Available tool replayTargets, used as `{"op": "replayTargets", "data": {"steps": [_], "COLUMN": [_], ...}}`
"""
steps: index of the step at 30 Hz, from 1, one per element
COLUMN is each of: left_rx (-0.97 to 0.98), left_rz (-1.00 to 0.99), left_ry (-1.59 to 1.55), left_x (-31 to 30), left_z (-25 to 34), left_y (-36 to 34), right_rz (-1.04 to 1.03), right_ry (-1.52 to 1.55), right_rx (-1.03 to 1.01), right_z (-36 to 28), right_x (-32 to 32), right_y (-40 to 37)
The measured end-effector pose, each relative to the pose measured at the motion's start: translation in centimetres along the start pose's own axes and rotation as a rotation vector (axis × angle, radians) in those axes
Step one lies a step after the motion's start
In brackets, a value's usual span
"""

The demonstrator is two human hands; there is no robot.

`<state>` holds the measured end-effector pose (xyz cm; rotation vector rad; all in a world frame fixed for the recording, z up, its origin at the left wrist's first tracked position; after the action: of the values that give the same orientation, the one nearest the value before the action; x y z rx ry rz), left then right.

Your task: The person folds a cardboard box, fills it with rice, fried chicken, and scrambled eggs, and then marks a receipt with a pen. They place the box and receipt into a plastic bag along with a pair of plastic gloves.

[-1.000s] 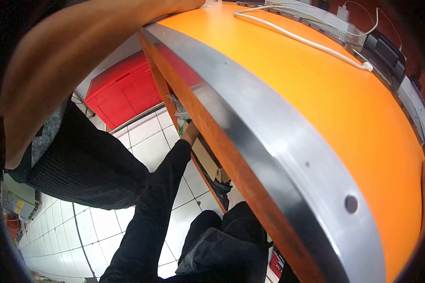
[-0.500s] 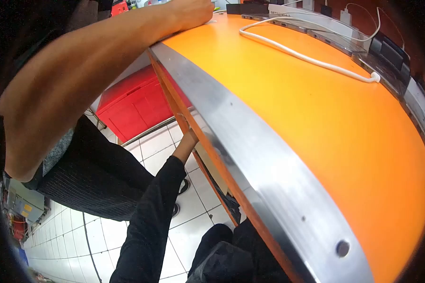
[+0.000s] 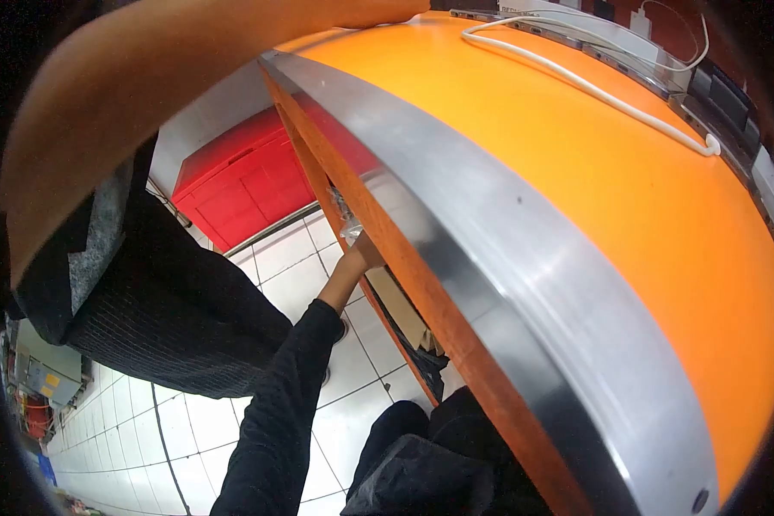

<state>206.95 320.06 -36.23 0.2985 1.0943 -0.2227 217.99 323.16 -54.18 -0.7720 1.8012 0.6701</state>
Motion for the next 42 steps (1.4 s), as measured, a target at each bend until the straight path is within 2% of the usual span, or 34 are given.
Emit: {"op": "replayTargets", "data": {"steps": [8,11,12,13,14,15,16,17,18,19,21,22,24,25,26,27,28,30,31,32,33,34,35,36,38,39,40,42], "left_rx": [-0.034,-0.002,-0.107,-0.211,-0.115,-0.015,-0.106,-0.194,-0.179,-0.15,-0.091,-0.069,-0.042,-0.191,-0.348,-0.356,-0.339,-0.343,-0.388,-0.361,-0.336,-0.351,-0.424,-0.501,-0.558,-0.585,-0.63,-0.774], "left_rz": [0.06,0.031,-0.031,-0.09,0.054,0.201,0.055,0.005,0.011,0.092,0.252,0.327,0.404,0.374,0.342,0.343,0.173,-0.104,-0.221,-0.223,-0.23,-0.219,-0.194,-0.165,-0.136,-0.103,-0.074,0.025], "left_ry": [-0.062,-0.122,-0.144,-0.164,-0.077,0.009,-0.2,-0.293,-0.291,-0.289,-0.295,-0.302,-0.317,-0.43,-0.537,-0.533,-0.684,-1.036,-1.251,-1.27,-1.287,-1.022,-0.941,-0.859,-0.809,-0.759,-0.702,-0.692], "left_x": [-0.8,-1.2,-0.7,-0.4,0.7,-0.6,-0.2,-0.1,-0.5,-1.2,-2.0,-2.7,-2.9,-3.2,-2.9,-2.8,-1.5,-1.3,-1.0,-1.5,-2.3,-4.2,-6.4,-7.5,-9.9,-11.8,-14.6,-19.9], "left_z": [1.9,2.9,2.4,2.2,1.1,2.7,1.9,1.6,1.9,1.7,1.3,1.7,2.6,2.7,2.2,2.2,2.5,4.0,4.6,4.3,4.1,5.8,7.5,8.1,7.0,6.7,7.4,8.6], "left_y": [-1.5,-2.5,-2.6,-3.0,-1.9,-2.1,-2.5,-3.1,-3.8,-4.3,-5.4,-5.7,-6.9,-8.4,-9.9,-10.8,-11.0,-13.2,-14.9,-16.0,-16.8,-17.9,-19.1,-20.7,-24.3,-26.7,-29.4,-36.2], "right_rz": [-0.303,-0.406,-0.437,-0.464,-0.492,-0.517,-0.545,-0.572,-0.6,-0.588,-0.216,-0.213,0.444,0.439,0.644,0.853,0.853,0.888,0.75,0.746,0.841,0.934,0.88,0.833,0.821,0.804,0.734,0.401], "right_ry": [-0.03,-0.042,-0.046,-0.052,-0.054,-0.06,-0.069,-0.077,-0.087,-0.096,0.224,0.217,0.429,0.43,0.536,0.64,0.644,0.855,0.843,0.859,1.044,1.232,1.668,1.704,1.846,1.969,1.995,2.03], "right_rx": [0.071,0.099,0.11,0.12,0.131,0.144,0.158,0.173,0.19,0.199,0.075,0.084,-0.27,-0.265,-0.253,-0.241,-0.254,-0.031,0.092,0.085,0.152,0.226,0.161,0.077,0.229,0.159,0.131,0.137], "right_z": [-2.1,-3.5,-4.3,-6.0,-9.7,-8.7,-7.6,-7.1,-7.5,-8.8,-14.4,-13.9,-15.8,-16.5,-17.1,-16.7,-16.6,-15.0,-12.4,-12.7,-12.5,-12.3,-13.1,-13.6,-22.7,-24.1,-27.8,-36.3], "right_x": [1.1,2.2,2.7,1.9,1.2,1.8,2.5,2.9,2.2,-0.4,-9.1,-9.4,-15.0,-15.2,-17.3,-18.7,-18.4,-17.2,-14.0,-13.5,-13.2,-12.4,-9.9,-8.4,-13.7,-11.9,-13.0,-14.2], "right_y": [1.0,-1.2,-0.9,0.4,7.1,4.6,-0.1,-3.0,-3.7,-4.9,-6.9,-7.8,-11.1,-12.5,-14.7,-16.3,-16.3,-17.1,-16.2,-15.9,-16.1,-16.3,-14.4,-14.6,-14.3,-12.7,-11.9,-10.6]}}
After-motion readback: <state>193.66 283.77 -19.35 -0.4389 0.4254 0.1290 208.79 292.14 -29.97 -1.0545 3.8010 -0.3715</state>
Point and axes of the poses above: each hand's wrist, its own y-axis towards the middle knuckle, its own x-axis out of the palm, z = x × y, the point moved 9 cm from there along y, towards the middle knuckle, and after that the axes turned 9 degrees about -x, right-handed, at the moved point
